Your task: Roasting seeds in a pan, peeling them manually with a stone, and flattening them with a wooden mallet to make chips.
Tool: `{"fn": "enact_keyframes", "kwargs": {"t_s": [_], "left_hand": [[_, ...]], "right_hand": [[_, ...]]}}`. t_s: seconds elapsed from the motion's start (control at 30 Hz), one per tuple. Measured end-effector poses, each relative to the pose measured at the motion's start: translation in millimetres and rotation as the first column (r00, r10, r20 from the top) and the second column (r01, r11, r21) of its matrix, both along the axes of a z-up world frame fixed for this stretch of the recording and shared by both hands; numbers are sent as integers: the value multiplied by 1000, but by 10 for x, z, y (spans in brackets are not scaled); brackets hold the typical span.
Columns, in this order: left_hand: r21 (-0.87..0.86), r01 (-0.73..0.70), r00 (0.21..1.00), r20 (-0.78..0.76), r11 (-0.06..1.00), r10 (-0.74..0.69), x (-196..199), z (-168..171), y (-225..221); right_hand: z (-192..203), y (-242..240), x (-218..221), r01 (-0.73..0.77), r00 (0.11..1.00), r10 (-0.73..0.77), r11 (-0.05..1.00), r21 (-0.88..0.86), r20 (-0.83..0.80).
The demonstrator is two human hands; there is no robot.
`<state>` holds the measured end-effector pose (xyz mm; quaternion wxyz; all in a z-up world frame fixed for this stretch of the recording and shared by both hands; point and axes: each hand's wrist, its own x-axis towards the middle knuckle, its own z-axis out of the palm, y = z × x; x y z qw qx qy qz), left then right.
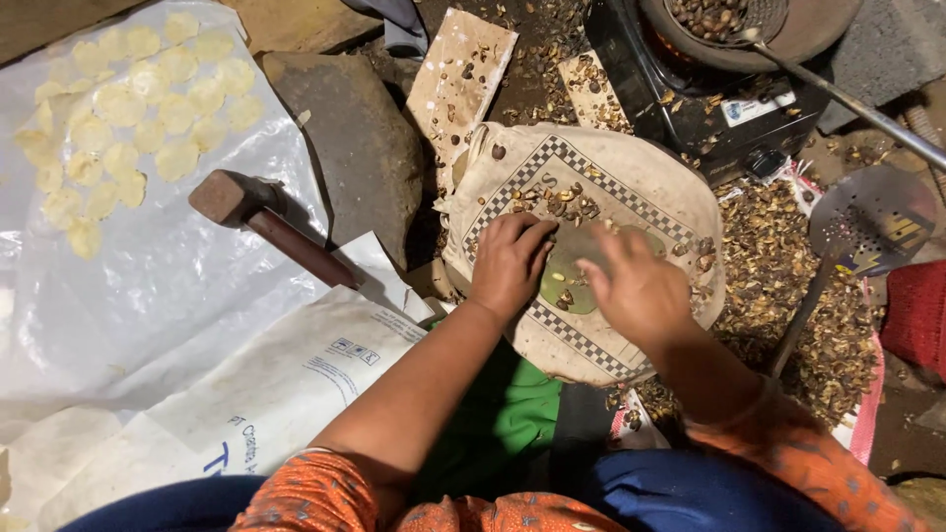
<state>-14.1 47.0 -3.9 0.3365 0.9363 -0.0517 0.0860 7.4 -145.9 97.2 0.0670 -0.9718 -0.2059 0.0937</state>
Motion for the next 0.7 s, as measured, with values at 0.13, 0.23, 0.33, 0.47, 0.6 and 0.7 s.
{"fn": "enact_keyframes", "kwargs": {"t_s": [0.13, 0.23, 0.33, 0.47, 0.6, 0.7], "left_hand": [[-60, -7, 998, 61, 998, 11, 24, -20, 13], [-114, -43, 996, 69, 993, 51, 93, -32, -29], [-128, -112, 993, 29, 986, 116, 87, -32, -87], [-86, -161, 987, -24, 983, 159, 82, -111, -149], [-117, -145, 989, 5, 982, 147, 117, 10, -153], [-98, -160, 987, -21, 982, 159, 209, -33, -159]], "right_hand": [[222, 36, -10, 343, 905, -290, 930, 129, -312], [327, 101, 14, 444, 816, -367, 893, 77, -446], [121, 52, -38, 301, 896, -290, 953, -20, -338], [532, 183, 105, 94, 950, -136, 983, -158, -281], [53, -58, 382, 85, 990, -85, 996, -9, -110], [181, -8, 385, 64, 975, -77, 996, -70, -207]]}}
